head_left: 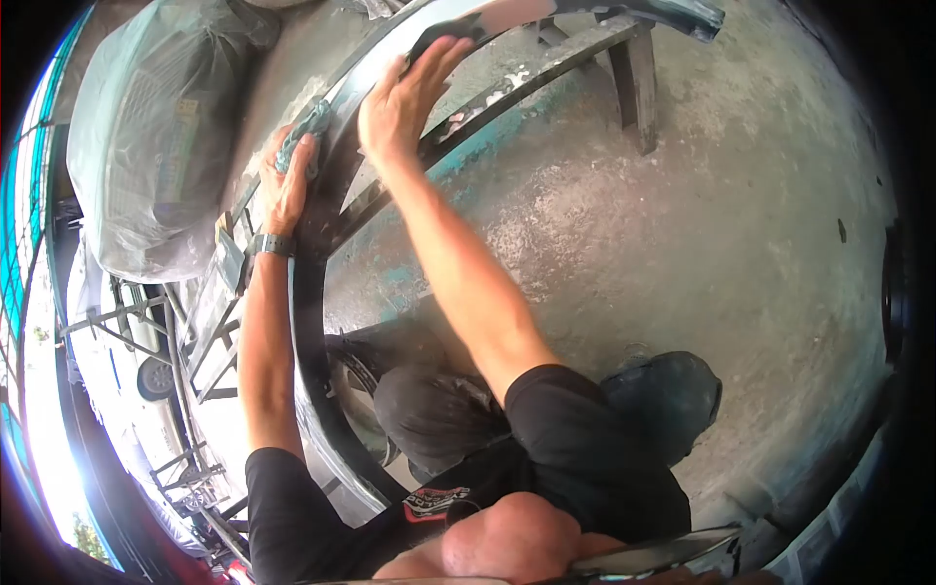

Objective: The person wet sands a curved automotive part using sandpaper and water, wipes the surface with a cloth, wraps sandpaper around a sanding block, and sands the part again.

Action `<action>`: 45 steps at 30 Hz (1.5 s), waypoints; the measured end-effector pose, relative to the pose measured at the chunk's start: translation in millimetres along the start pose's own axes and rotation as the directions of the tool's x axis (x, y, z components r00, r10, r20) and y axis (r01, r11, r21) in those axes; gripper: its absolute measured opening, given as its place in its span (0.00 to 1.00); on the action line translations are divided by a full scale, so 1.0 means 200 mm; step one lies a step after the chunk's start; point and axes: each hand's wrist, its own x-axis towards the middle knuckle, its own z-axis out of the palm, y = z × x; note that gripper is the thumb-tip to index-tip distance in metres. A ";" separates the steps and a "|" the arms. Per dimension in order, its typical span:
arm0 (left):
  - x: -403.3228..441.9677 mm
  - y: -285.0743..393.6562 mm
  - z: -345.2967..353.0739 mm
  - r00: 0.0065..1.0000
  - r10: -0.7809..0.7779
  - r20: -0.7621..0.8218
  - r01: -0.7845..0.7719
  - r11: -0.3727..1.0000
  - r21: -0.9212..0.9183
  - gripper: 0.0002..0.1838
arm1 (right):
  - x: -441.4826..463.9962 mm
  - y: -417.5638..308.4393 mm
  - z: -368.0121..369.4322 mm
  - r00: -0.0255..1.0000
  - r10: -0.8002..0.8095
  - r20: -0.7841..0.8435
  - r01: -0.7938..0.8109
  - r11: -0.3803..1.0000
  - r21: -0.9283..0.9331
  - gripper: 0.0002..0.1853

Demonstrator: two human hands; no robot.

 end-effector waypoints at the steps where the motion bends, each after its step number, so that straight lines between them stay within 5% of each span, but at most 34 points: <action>1: 0.00 -0.01 0.01 1.000 0.016 -0.021 -0.016 1.000 -0.019 0.19 | -0.08 0.00 0.02 0.998 -0.021 0.059 0.021 1.000 -0.004 0.38; 4: 0.03 0.01 0.02 0.998 0.045 -0.043 -0.045 0.999 -0.009 0.20 | -0.41 -0.02 0.03 0.956 -0.001 0.294 0.016 0.999 -0.049 0.38; 7: 0.00 0.05 0.00 1.000 -0.002 -0.018 0.002 0.999 0.043 0.21 | -0.07 0.05 0.01 0.995 -0.086 0.048 0.085 0.996 0.017 0.38; 10: 0.01 0.03 0.00 1.000 0.022 -0.015 -0.021 0.998 0.065 0.21 | -0.02 0.01 -0.01 1.000 -0.010 0.022 0.010 1.000 -0.006 0.39; 14: 0.03 0.03 0.03 0.997 0.056 -0.061 -0.056 0.998 0.005 0.21 | -0.45 0.03 0.04 0.959 -0.056 0.278 0.071 0.996 -0.046 0.41; 17: 0.01 0.02 0.00 1.000 0.012 -0.006 -0.012 1.000 0.012 0.21 | -0.04 0.04 0.01 0.998 -0.049 0.033 0.049 0.999 0.010 0.39; 20: 0.01 0.04 0.02 0.997 0.069 -0.029 -0.068 0.997 0.041 0.21 | -0.06 0.01 -0.01 0.999 -0.007 0.045 0.007 1.000 0.007 0.38; 24: 0.01 0.02 0.03 0.997 0.052 -0.065 -0.056 0.997 -0.057 0.21 | -0.43 0.02 0.05 0.964 -0.036 0.263 0.048 0.998 -0.040 0.38; 27: 0.01 0.03 0.01 1.000 0.003 -0.020 -0.002 0.999 0.038 0.22 | 0.02 0.06 0.00 0.999 -0.035 -0.005 0.035 0.998 0.049 0.36; 31: 0.02 0.05 0.02 0.999 0.008 -0.038 -0.005 0.998 0.058 0.22 | -0.23 0.01 0.02 0.991 -0.014 0.135 0.007 0.998 0.056 0.37; 34: 0.01 0.06 0.04 0.992 0.092 -0.083 -0.096 0.994 -0.053 0.20 | -0.38 0.01 0.02 0.968 -0.126 0.217 0.147 0.985 -0.085 0.38; 37: 0.01 0.04 0.01 0.999 -0.006 -0.043 0.007 1.000 0.026 0.21 | 0.05 0.04 -0.02 0.994 -0.105 -0.007 0.105 0.994 -0.026 0.37; 40: 0.02 0.04 0.02 0.998 -0.017 -0.059 0.020 0.998 0.052 0.20 | -0.11 -0.02 0.01 0.994 -0.090 0.062 0.089 0.996 0.025 0.37; 44: 0.02 0.00 0.03 0.996 0.033 -0.086 -0.036 0.999 -0.035 0.20 | -0.55 -0.03 0.00 0.915 -0.088 0.394 0.106 0.994 -0.025 0.38; 45: 0.03 0.00 0.04 0.994 0.029 -0.107 -0.029 1.000 0.000 0.20 | -0.44 -0.01 0.01 0.947 -0.122 0.298 0.130 0.991 -0.009 0.39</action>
